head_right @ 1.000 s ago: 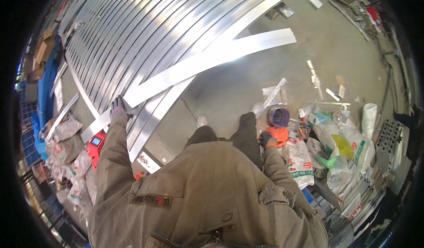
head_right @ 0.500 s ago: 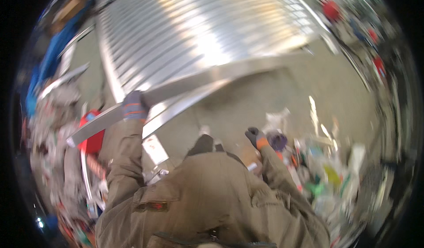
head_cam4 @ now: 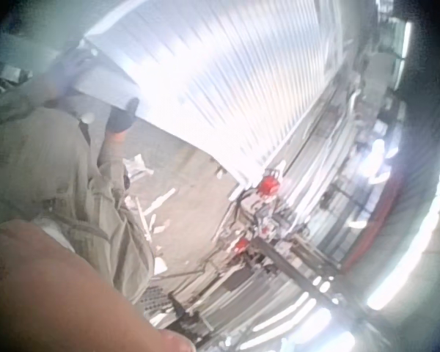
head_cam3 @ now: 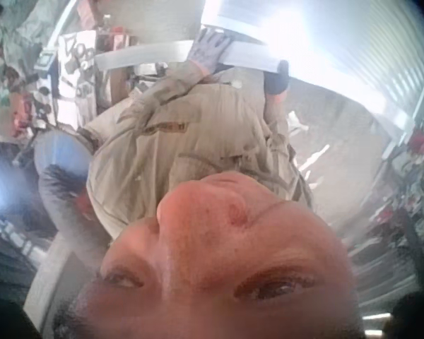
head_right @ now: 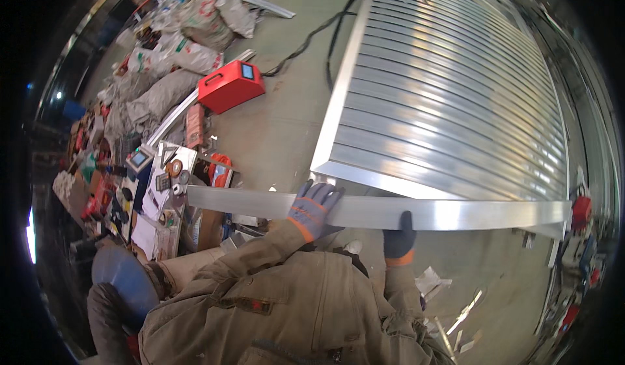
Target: The person positions a long metal strip onto a curved metal panel, then uses a handheld welding tool to join the strip to the panel. The person repeats this process for multiple strips, aligning and welding each one in sequence.
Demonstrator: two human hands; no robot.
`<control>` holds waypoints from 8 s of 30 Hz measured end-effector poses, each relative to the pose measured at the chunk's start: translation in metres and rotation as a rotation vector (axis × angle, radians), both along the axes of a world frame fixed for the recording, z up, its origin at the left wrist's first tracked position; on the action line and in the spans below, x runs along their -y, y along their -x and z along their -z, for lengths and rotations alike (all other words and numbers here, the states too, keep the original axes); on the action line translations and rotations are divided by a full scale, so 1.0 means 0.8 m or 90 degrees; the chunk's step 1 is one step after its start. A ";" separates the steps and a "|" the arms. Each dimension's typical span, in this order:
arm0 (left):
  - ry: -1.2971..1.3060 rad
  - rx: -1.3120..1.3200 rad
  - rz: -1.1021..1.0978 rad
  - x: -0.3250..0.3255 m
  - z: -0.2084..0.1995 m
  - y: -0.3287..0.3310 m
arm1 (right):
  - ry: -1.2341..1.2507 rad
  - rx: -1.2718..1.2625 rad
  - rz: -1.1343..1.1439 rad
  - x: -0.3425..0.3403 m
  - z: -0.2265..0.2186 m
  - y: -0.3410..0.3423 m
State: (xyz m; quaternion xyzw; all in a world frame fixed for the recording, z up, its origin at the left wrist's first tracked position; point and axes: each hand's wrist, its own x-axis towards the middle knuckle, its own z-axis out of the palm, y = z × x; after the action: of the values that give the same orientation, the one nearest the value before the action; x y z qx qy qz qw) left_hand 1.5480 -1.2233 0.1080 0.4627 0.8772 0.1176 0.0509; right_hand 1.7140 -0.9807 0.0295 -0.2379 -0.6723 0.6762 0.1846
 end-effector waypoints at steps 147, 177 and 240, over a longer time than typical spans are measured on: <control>0.189 0.439 0.333 -1.510 0.184 1.953 | 0.115 0.152 1.086 -0.799 -0.086 1.952; 0.417 0.138 0.483 -1.538 0.195 1.893 | 0.110 0.839 0.952 -0.880 0.017 1.723; 0.437 0.184 0.489 -1.538 0.199 1.896 | -0.054 0.467 0.843 -0.898 -0.111 1.818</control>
State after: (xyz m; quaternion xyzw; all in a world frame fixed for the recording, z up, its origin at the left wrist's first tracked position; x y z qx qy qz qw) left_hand 0.0314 0.0073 -0.0513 0.6865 0.6165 -0.1410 0.3588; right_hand 0.2598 -0.2621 0.1180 -0.7942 -0.4329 0.2753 0.3256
